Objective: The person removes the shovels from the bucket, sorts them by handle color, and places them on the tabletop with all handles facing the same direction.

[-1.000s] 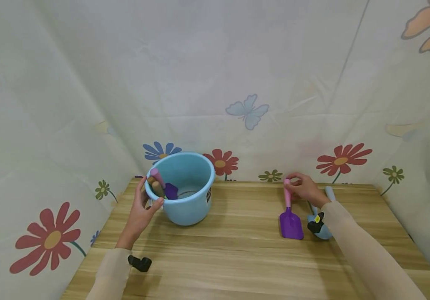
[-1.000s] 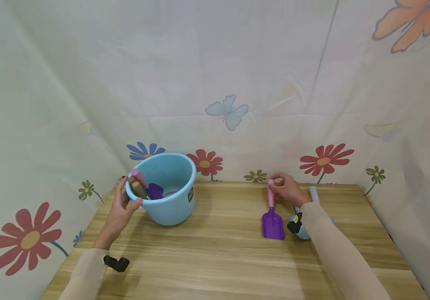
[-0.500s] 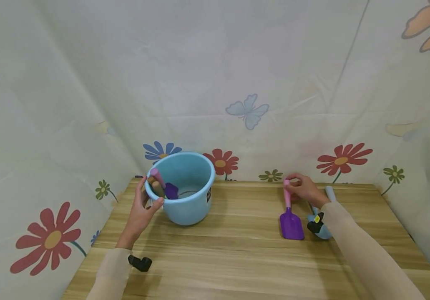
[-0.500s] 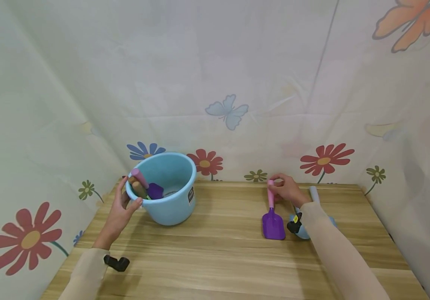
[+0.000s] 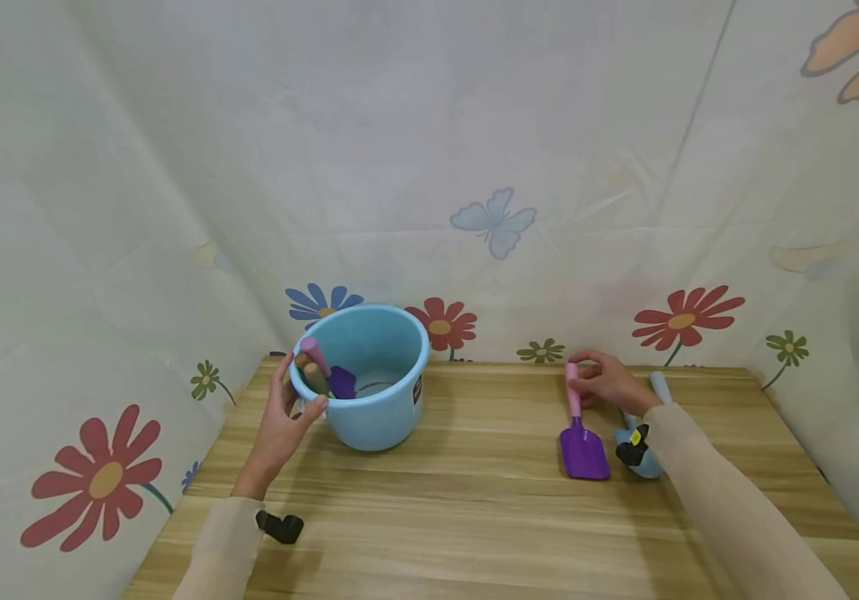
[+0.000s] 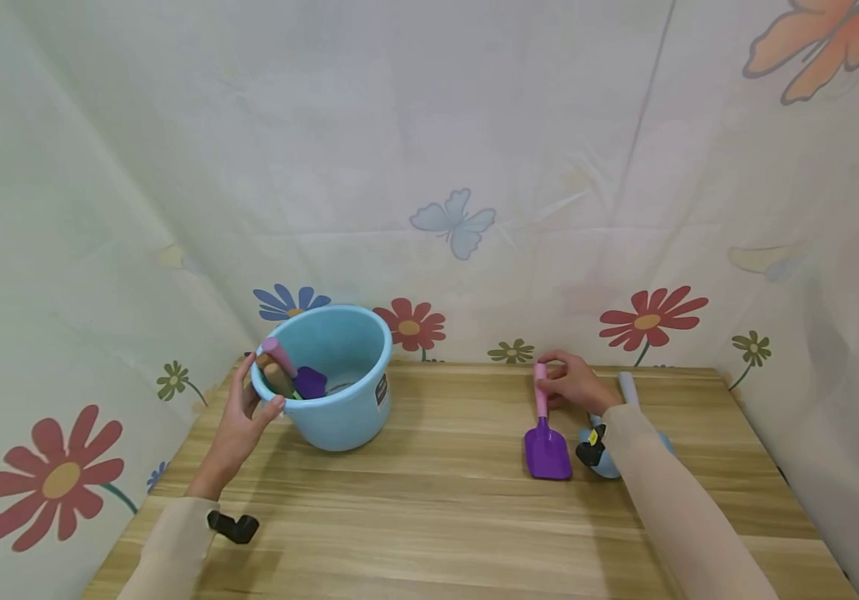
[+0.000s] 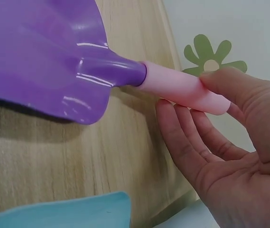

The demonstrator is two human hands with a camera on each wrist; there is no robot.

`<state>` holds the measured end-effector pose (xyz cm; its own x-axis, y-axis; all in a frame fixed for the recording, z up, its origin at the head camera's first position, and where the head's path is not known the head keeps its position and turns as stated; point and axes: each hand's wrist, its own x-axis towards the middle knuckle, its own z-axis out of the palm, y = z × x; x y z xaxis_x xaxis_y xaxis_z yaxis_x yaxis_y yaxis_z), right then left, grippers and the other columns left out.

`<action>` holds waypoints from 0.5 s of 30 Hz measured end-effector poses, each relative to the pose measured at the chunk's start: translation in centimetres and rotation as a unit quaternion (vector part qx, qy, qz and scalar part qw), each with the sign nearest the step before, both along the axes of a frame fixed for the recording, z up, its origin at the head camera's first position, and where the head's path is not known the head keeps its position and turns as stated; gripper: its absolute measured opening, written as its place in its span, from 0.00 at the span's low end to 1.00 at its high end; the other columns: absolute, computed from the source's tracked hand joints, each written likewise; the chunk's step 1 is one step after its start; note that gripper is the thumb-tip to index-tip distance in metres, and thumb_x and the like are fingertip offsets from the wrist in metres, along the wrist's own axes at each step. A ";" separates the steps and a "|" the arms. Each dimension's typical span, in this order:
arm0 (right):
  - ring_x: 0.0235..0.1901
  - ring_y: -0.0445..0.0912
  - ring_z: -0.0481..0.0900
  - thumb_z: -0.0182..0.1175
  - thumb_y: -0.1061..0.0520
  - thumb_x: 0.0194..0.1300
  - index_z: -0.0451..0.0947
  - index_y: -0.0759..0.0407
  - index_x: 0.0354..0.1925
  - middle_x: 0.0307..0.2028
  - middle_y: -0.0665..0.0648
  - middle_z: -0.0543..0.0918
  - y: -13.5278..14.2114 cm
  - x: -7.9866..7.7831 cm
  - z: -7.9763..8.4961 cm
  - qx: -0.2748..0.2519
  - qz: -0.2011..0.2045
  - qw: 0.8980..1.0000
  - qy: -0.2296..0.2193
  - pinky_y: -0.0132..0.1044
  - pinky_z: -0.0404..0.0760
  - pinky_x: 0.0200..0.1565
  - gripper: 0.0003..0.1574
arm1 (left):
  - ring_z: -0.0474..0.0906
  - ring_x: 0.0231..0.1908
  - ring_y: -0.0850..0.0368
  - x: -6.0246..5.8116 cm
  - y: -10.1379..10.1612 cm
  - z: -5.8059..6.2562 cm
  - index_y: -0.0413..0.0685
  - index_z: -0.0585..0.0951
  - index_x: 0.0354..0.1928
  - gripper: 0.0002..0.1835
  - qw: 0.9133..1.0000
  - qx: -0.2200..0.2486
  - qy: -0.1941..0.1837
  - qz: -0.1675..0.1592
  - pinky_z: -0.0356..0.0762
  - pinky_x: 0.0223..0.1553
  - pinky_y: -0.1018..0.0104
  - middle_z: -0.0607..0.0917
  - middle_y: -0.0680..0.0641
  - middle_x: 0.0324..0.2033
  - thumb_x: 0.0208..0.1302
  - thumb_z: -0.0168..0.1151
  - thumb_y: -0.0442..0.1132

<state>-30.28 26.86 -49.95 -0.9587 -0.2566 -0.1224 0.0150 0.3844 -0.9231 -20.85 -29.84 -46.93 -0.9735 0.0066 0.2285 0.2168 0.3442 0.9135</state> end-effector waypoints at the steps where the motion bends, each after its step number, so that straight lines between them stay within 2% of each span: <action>1: 0.42 0.56 0.86 0.63 0.62 0.73 0.62 0.66 0.72 0.55 0.76 0.76 0.0 0.0 0.0 0.000 0.002 1.000 -0.001 0.51 0.87 0.45 0.35 | 0.48 0.78 0.36 0.0 0.0 0.0 0.76 0.40 0.81 0.51 1.000 0.000 0.000 0.000 0.52 0.66 0.23 0.49 0.40 0.81 0.71 0.65 0.48; 15: 0.44 0.57 0.84 0.63 0.62 0.73 0.60 0.69 0.73 0.58 0.77 0.72 0.3 0.3 0.2 0.017 0.019 0.999 -0.034 0.50 0.86 0.46 0.37 | 0.48 0.78 0.36 0.0 0.1 0.0 0.73 0.41 0.82 0.50 1.000 -0.001 0.003 0.002 0.52 0.65 0.22 0.51 0.38 0.80 0.71 0.65 0.47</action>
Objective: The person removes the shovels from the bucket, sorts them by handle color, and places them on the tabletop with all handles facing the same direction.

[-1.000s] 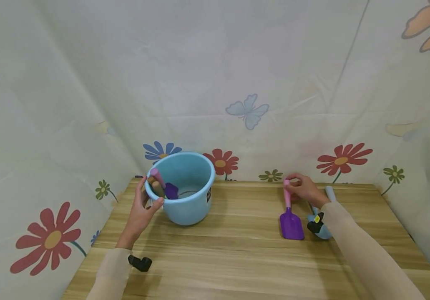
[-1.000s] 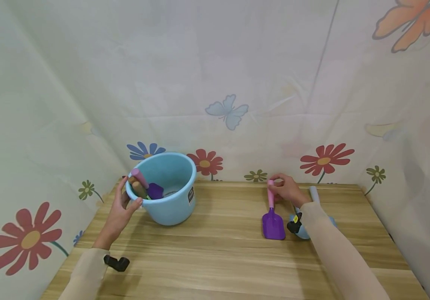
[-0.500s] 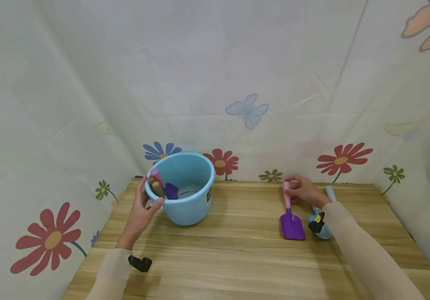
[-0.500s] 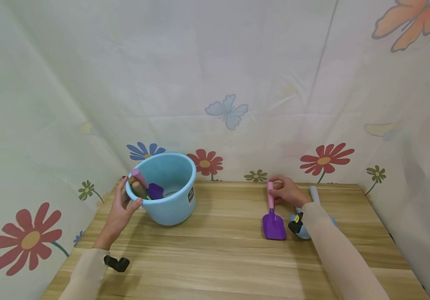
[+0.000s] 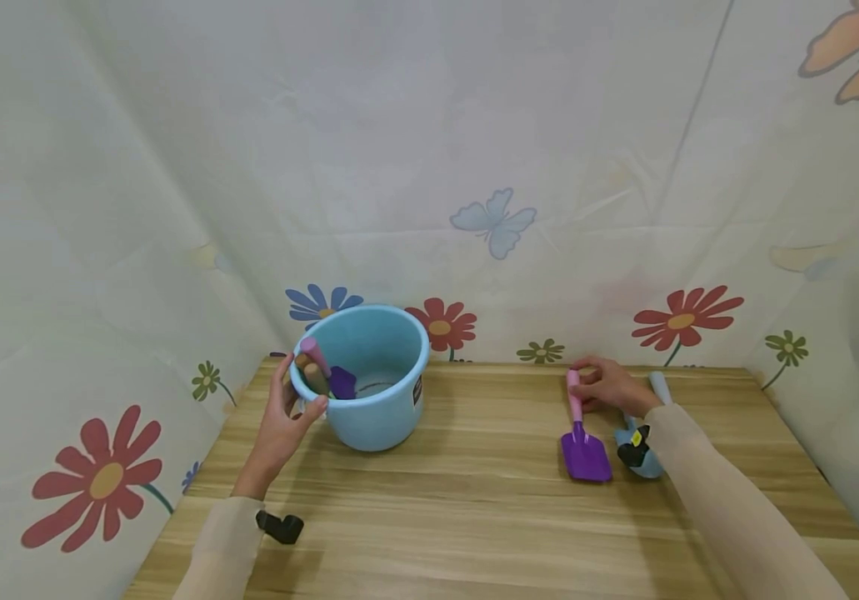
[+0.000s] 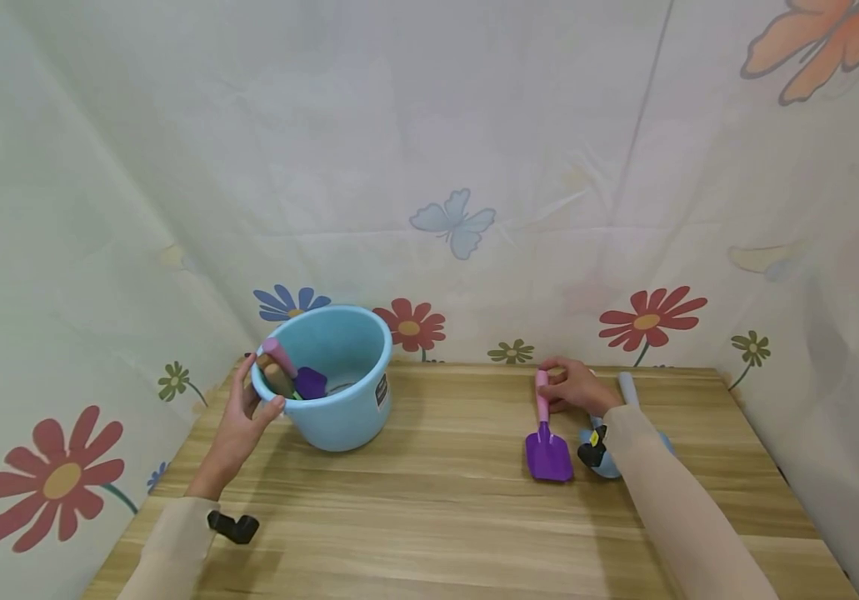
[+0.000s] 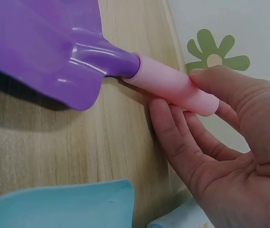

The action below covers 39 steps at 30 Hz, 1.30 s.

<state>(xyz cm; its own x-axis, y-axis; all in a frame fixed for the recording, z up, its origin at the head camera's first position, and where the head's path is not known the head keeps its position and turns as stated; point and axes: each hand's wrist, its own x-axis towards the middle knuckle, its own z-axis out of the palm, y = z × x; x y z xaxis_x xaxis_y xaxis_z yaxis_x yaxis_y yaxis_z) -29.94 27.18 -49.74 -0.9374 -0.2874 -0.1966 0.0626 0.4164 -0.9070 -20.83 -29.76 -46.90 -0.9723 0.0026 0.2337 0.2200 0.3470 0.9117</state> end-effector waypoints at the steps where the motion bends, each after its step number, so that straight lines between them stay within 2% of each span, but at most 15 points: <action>1: 0.44 0.57 0.84 0.63 0.62 0.73 0.60 0.70 0.73 0.58 0.78 0.72 0.0 0.1 0.1 0.001 0.002 1.000 0.000 0.50 0.86 0.46 0.37 | 0.48 0.78 0.35 0.0 0.0 0.0 0.73 0.41 0.82 0.50 1.000 0.000 0.000 0.000 0.52 0.65 0.22 0.51 0.38 0.80 0.71 0.65 0.47; 14: 0.43 0.55 0.85 0.62 0.64 0.73 0.58 0.72 0.73 0.59 0.79 0.72 -0.3 0.1 0.6 0.007 0.004 1.000 -0.008 0.51 0.86 0.47 0.37 | 0.48 0.78 0.36 -0.1 -0.1 0.1 0.70 0.41 0.82 0.50 1.000 0.005 0.007 -0.006 0.53 0.65 0.22 0.50 0.39 0.80 0.71 0.65 0.47; 21: 0.44 0.56 0.85 0.62 0.63 0.73 0.57 0.72 0.73 0.59 0.80 0.72 -0.3 0.0 0.3 0.003 0.005 1.000 -0.006 0.52 0.86 0.47 0.38 | 0.48 0.78 0.36 0.1 -0.1 0.3 0.74 0.40 0.82 0.51 1.000 0.005 0.001 -0.005 0.52 0.66 0.23 0.51 0.39 0.80 0.71 0.65 0.48; 32: 0.41 0.55 0.86 0.63 0.63 0.73 0.59 0.70 0.73 0.57 0.78 0.75 -0.2 0.0 0.4 0.004 -0.002 1.000 -0.008 0.51 0.86 0.46 0.37 | 0.47 0.78 0.35 0.1 -0.3 0.3 0.74 0.40 0.82 0.51 1.000 0.005 0.003 -0.004 0.52 0.65 0.22 0.50 0.39 0.80 0.71 0.65 0.48; 39: 0.44 0.58 0.86 0.61 0.65 0.73 0.54 0.72 0.74 0.59 0.83 0.73 0.5 0.1 0.8 -0.017 0.034 0.999 0.005 0.55 0.85 0.48 0.40 | 0.47 0.78 0.35 0.1 -0.2 0.2 0.67 0.40 0.83 0.51 1.000 0.007 -0.005 -0.001 0.52 0.65 0.22 0.50 0.38 0.80 0.71 0.65 0.47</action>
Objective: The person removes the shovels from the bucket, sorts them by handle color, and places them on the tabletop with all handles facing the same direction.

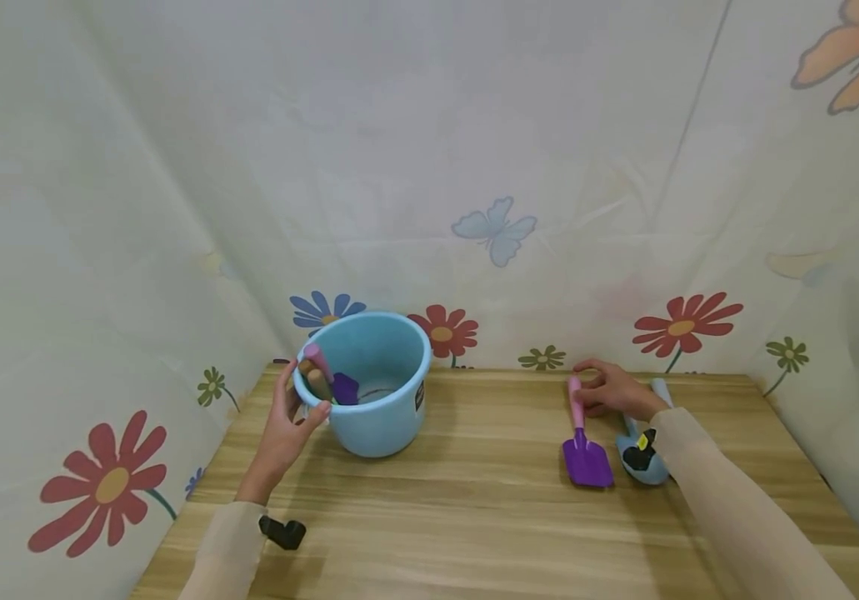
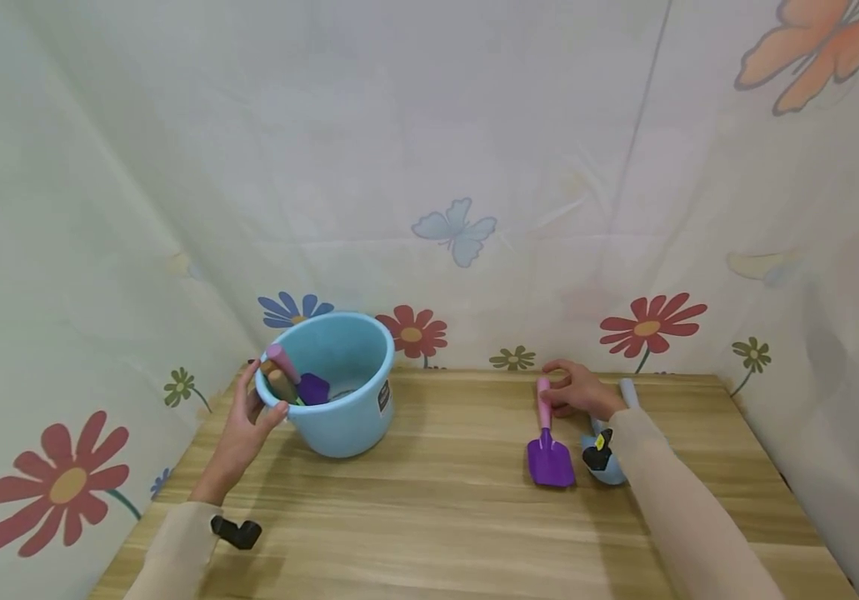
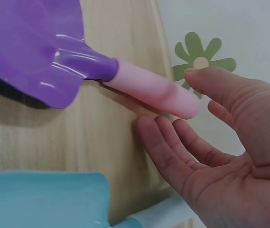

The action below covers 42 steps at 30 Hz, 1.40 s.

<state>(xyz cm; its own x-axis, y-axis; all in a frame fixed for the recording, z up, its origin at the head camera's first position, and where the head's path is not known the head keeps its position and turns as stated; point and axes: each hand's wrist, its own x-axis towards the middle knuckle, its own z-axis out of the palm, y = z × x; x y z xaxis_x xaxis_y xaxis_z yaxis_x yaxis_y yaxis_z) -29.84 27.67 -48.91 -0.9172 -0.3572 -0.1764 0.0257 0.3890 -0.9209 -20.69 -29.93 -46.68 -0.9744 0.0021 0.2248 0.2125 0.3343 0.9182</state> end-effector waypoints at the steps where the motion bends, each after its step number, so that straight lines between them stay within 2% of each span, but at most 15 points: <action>1: 0.45 0.59 0.86 0.61 0.65 0.73 0.53 0.72 0.75 0.59 0.83 0.74 0.1 0.0 0.1 0.001 0.006 1.000 0.005 0.56 0.85 0.48 0.40 | 0.47 0.78 0.36 0.1 0.0 0.0 0.67 0.40 0.83 0.51 1.000 0.001 0.000 0.001 0.52 0.66 0.22 0.50 0.38 0.80 0.71 0.66 0.47; 8: 0.46 0.61 0.86 0.62 0.61 0.73 0.56 0.67 0.75 0.55 0.77 0.78 0.5 0.1 1.0 0.031 0.005 0.999 0.019 0.57 0.84 0.49 0.40 | 0.47 0.78 0.35 0.1 0.1 0.0 0.65 0.40 0.83 0.51 1.000 0.003 0.004 0.001 0.52 0.65 0.22 0.50 0.37 0.80 0.71 0.65 0.46; 15: 0.52 0.69 0.82 0.61 0.61 0.74 0.55 0.66 0.76 0.60 0.80 0.72 0.3 0.7 2.2 0.040 0.013 0.999 0.027 0.61 0.83 0.50 0.40 | 0.47 0.78 0.36 0.2 0.1 -0.1 0.66 0.40 0.83 0.51 1.000 0.007 0.007 -0.004 0.52 0.65 0.22 0.50 0.37 0.80 0.71 0.65 0.46; 21: 0.55 0.71 0.80 0.61 0.60 0.74 0.56 0.65 0.75 0.62 0.81 0.70 0.2 1.1 3.2 0.049 0.019 0.998 0.045 0.62 0.82 0.51 0.39 | 0.47 0.78 0.36 0.1 0.1 -0.2 0.67 0.41 0.83 0.51 1.000 0.006 0.010 -0.005 0.52 0.65 0.22 0.51 0.37 0.80 0.71 0.65 0.47; 27: 0.56 0.69 0.79 0.63 0.59 0.73 0.59 0.61 0.75 0.64 0.82 0.68 0.0 1.3 3.9 0.058 0.035 0.995 0.068 0.64 0.82 0.50 0.39 | 0.48 0.78 0.36 0.0 0.2 -0.2 0.65 0.41 0.83 0.50 1.000 0.005 0.011 -0.006 0.53 0.65 0.22 0.51 0.37 0.80 0.71 0.65 0.46; 33: 0.57 0.68 0.78 0.66 0.55 0.72 0.59 0.59 0.76 0.66 0.80 0.68 -0.4 1.2 4.8 0.069 0.051 0.993 0.084 0.63 0.82 0.50 0.43 | 0.48 0.78 0.36 0.1 0.1 -0.1 0.68 0.41 0.82 0.50 1.000 0.005 0.010 -0.005 0.54 0.66 0.24 0.51 0.37 0.80 0.71 0.65 0.46; 42: 0.60 0.71 0.75 0.68 0.58 0.69 0.57 0.56 0.78 0.66 0.76 0.69 -1.0 0.9 6.2 0.063 0.091 0.988 0.105 0.60 0.83 0.50 0.47 | 0.47 0.78 0.36 0.3 0.2 0.0 0.67 0.41 0.83 0.51 1.000 0.006 0.009 -0.005 0.53 0.66 0.23 0.51 0.37 0.80 0.71 0.65 0.47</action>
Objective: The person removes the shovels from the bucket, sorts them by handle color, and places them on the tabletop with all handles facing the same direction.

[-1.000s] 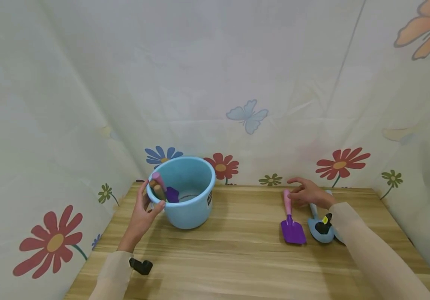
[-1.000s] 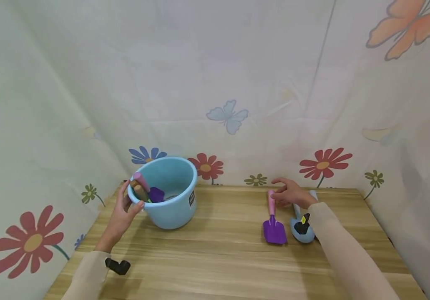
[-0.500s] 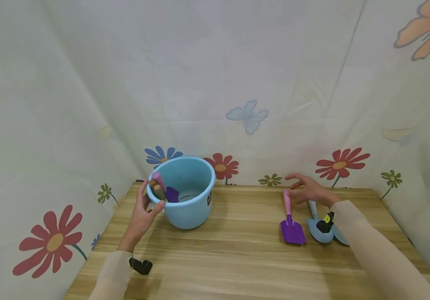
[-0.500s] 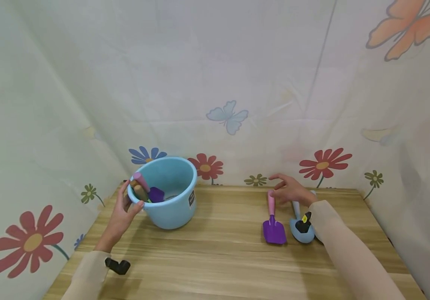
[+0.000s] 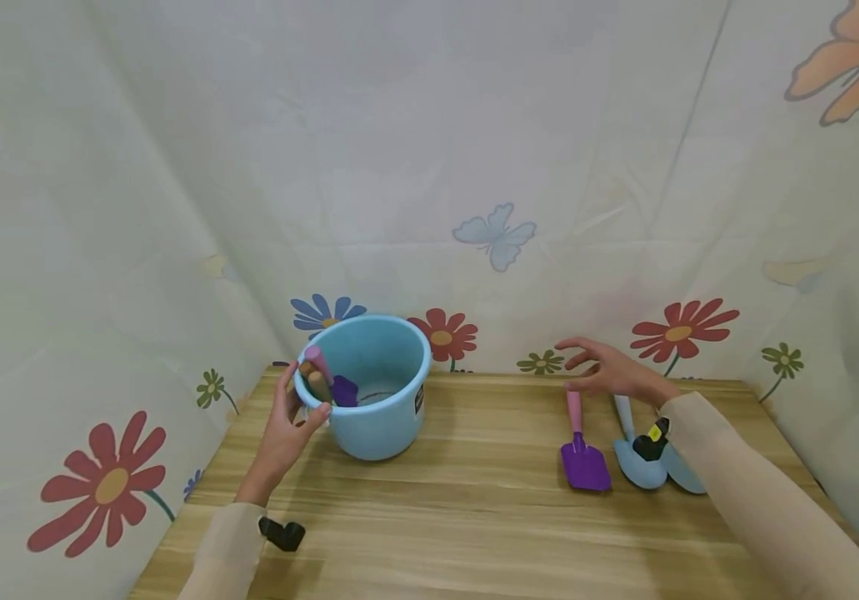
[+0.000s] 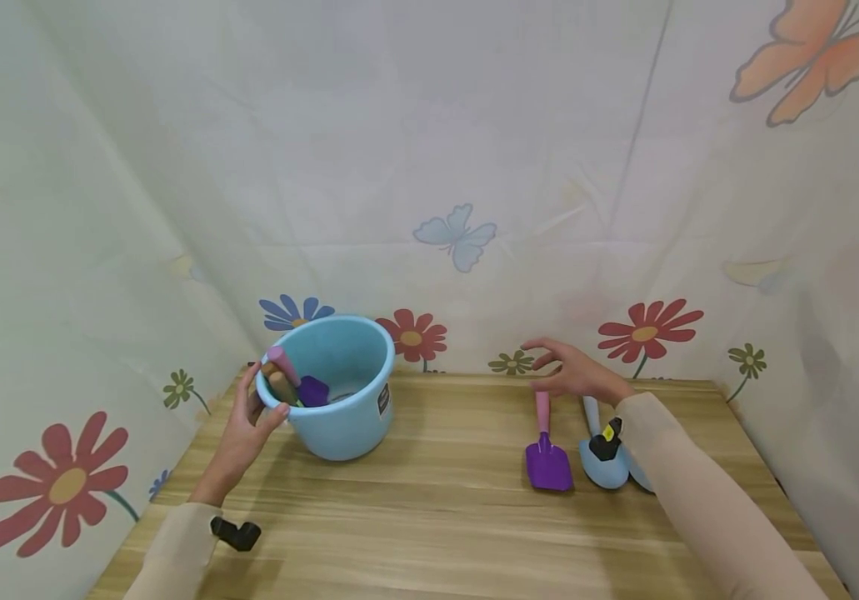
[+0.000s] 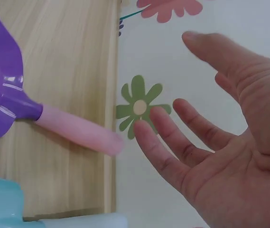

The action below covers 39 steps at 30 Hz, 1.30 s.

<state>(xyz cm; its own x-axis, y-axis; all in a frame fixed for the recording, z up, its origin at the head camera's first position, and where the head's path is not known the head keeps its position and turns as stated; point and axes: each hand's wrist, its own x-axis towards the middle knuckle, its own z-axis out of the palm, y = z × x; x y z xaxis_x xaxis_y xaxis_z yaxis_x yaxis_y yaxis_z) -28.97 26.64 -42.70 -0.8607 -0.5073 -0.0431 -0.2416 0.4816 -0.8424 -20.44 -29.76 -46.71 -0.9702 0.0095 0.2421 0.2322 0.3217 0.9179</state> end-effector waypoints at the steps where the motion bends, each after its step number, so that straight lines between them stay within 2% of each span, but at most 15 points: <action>1: 0.60 0.71 0.75 0.69 0.58 0.69 0.57 0.55 0.78 0.66 0.75 0.69 -0.1 0.0 0.2 0.000 0.005 1.000 0.003 0.59 0.83 0.50 0.47 | 0.47 0.78 0.35 0.0 0.0 0.0 0.67 0.41 0.83 0.51 1.000 0.000 0.001 0.001 0.53 0.65 0.23 0.51 0.37 0.80 0.71 0.65 0.47; 6: 0.58 0.67 0.78 0.70 0.57 0.68 0.59 0.50 0.77 0.68 0.74 0.69 -0.8 0.1 1.1 0.015 0.022 0.999 0.019 0.56 0.83 0.50 0.46 | 0.47 0.78 0.35 -0.2 -0.1 -0.1 0.69 0.41 0.83 0.51 1.000 -0.001 0.002 0.002 0.53 0.66 0.23 0.52 0.36 0.80 0.71 0.66 0.47; 9: 0.58 0.65 0.79 0.70 0.56 0.67 0.59 0.48 0.77 0.68 0.73 0.68 -1.3 0.1 1.6 0.025 0.028 0.999 0.021 0.58 0.82 0.52 0.46 | 0.47 0.78 0.35 -0.1 -0.1 -0.1 0.69 0.41 0.82 0.51 1.000 0.001 -0.001 0.000 0.53 0.66 0.23 0.51 0.36 0.80 0.71 0.65 0.47; 17: 0.56 0.64 0.80 0.71 0.55 0.67 0.59 0.49 0.77 0.66 0.70 0.71 -2.3 0.1 2.7 0.016 0.045 0.999 0.026 0.54 0.84 0.51 0.48 | 0.47 0.78 0.36 0.2 0.0 0.0 0.71 0.40 0.82 0.50 1.000 -0.003 -0.006 0.000 0.54 0.66 0.24 0.50 0.37 0.80 0.72 0.65 0.48; 26: 0.57 0.59 0.80 0.71 0.50 0.67 0.61 0.41 0.76 0.65 0.65 0.74 -3.7 0.3 4.0 0.029 0.047 0.997 0.051 0.58 0.79 0.56 0.46 | 0.46 0.78 0.34 -0.1 0.0 -0.1 0.70 0.40 0.82 0.51 1.000 -0.001 0.000 -0.002 0.53 0.66 0.23 0.50 0.36 0.80 0.71 0.65 0.48; 30: 0.56 0.59 0.80 0.71 0.51 0.67 0.61 0.41 0.76 0.65 0.64 0.75 -4.5 0.3 4.7 0.024 0.060 0.996 0.057 0.57 0.78 0.56 0.45 | 0.46 0.78 0.34 -0.2 0.0 -0.2 0.70 0.41 0.82 0.50 1.000 -0.001 0.001 -0.001 0.53 0.65 0.23 0.50 0.36 0.80 0.71 0.65 0.48; 35: 0.54 0.60 0.81 0.71 0.55 0.67 0.61 0.45 0.76 0.64 0.67 0.75 -5.6 0.1 5.6 0.010 0.081 0.994 0.067 0.54 0.81 0.54 0.46 | 0.46 0.78 0.34 -0.2 -0.1 -0.3 0.70 0.41 0.82 0.50 1.000 -0.003 -0.002 0.001 0.53 0.65 0.23 0.50 0.36 0.80 0.71 0.65 0.48; 39: 0.54 0.61 0.81 0.72 0.54 0.66 0.61 0.45 0.76 0.65 0.67 0.74 -6.4 0.1 6.4 0.008 0.088 0.994 0.071 0.49 0.85 0.47 0.46 | 0.46 0.78 0.34 -0.1 -0.1 -0.2 0.71 0.40 0.82 0.51 1.000 -0.004 -0.004 0.001 0.53 0.65 0.23 0.50 0.36 0.80 0.71 0.65 0.48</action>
